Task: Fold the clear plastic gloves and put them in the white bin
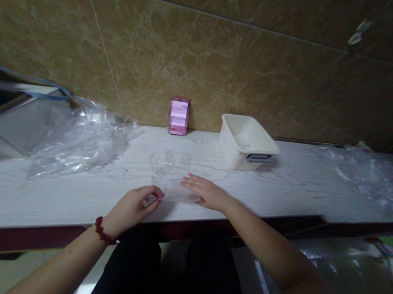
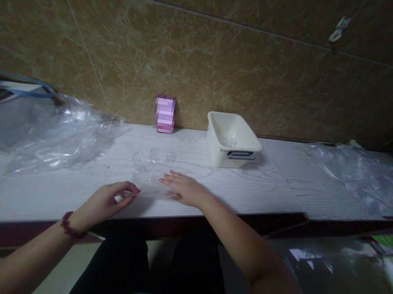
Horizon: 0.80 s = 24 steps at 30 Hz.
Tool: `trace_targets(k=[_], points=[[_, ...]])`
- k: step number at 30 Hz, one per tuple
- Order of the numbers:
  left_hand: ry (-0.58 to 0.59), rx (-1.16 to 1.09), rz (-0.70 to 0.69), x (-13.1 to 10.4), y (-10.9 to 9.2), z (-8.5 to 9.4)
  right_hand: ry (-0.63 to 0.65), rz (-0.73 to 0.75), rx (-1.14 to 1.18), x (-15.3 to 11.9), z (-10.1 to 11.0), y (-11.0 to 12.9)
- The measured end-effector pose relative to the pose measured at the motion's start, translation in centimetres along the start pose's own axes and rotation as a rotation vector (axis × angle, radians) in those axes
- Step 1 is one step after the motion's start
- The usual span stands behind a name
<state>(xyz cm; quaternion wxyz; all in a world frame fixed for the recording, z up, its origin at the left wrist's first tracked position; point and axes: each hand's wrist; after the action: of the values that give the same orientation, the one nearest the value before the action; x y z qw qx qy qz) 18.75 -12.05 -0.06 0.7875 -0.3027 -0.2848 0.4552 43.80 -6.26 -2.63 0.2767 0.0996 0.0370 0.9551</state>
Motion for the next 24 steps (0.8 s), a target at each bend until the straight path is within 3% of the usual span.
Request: trace_targets(k=[6,10,16,20,24], points=[[0.014,0.065,-0.119,-0.2,1.7,0.5,0.029,0.034,0.099,0.4,0.4,0.5],[0.059,0.024,-0.064,0.4,3.0,0.8,0.002,-0.029,0.202,-0.2,0.6,0.7],[0.060,-0.075,0.107,1.7,2.8,1.0,-0.150,-0.298,0.262,0.2,0.9,1.0],[-0.088,-0.066,0.213,3.3,3.1,0.5,-0.221,-0.452,0.210,2.2,0.7,-0.3],[-0.265,-0.050,0.218,5.3,4.1,-0.1,-0.263,-0.607,0.109,4.5,0.4,-1.8]])
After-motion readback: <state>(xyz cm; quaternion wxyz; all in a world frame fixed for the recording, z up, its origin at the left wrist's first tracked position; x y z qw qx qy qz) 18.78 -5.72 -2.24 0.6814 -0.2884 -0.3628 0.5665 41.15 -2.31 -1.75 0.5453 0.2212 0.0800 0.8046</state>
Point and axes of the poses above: each hand's wrist, its own x-axis towards the middle knuckle, its own z-axis out of the back of the hand, y = z × x, and after that the axes turned 13 degrees about -x, right-handed
